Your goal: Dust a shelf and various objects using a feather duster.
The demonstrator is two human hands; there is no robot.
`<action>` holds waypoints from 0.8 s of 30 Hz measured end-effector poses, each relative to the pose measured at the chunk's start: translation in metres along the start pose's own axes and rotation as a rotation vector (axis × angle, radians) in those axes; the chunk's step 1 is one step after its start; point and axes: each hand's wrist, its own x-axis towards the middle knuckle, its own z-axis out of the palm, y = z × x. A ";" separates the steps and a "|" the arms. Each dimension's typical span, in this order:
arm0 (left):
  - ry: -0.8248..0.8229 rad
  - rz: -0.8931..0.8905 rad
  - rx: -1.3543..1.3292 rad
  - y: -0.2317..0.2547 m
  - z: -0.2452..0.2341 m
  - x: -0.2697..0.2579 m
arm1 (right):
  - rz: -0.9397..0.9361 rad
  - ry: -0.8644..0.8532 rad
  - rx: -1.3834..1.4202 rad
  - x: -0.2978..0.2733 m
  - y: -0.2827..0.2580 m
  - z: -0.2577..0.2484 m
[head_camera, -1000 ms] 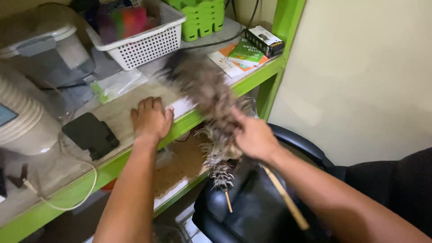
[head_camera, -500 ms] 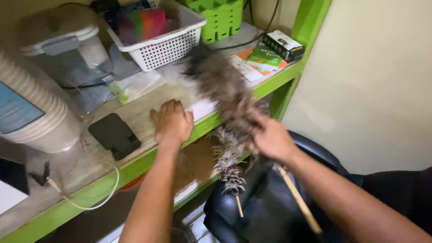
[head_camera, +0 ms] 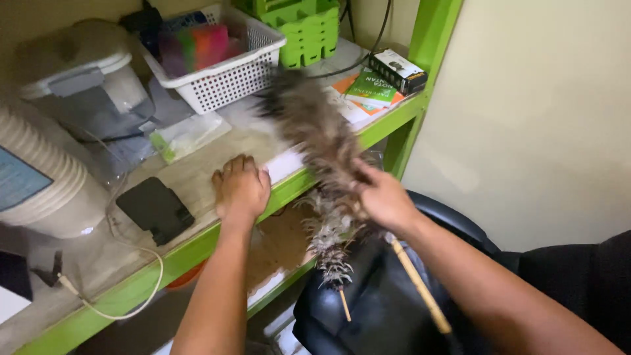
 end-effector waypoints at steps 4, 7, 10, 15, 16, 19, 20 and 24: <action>0.160 0.015 -0.132 0.009 -0.011 0.000 | 0.096 0.222 0.111 -0.007 -0.009 -0.006; 0.130 0.013 -0.088 0.007 -0.009 -0.001 | -0.061 0.207 0.098 -0.013 0.001 0.014; 0.150 0.013 -0.064 0.001 0.005 0.002 | -0.165 0.053 0.075 -0.016 0.005 0.022; 0.191 0.015 -0.100 0.001 -0.002 0.003 | -0.144 0.071 -0.054 -0.002 0.026 0.004; 0.160 -0.004 -0.116 0.004 -0.006 0.002 | -0.113 0.178 -0.061 -0.002 0.025 -0.002; 0.103 -0.038 -0.146 0.002 -0.011 0.005 | -0.070 0.326 -0.063 -0.010 0.018 -0.011; 0.076 -0.049 -0.161 0.001 -0.011 0.008 | -0.058 0.370 -0.059 -0.013 0.015 -0.014; -0.055 -0.108 -0.155 -0.001 -0.048 0.026 | -0.228 0.263 -0.049 -0.020 0.017 -0.009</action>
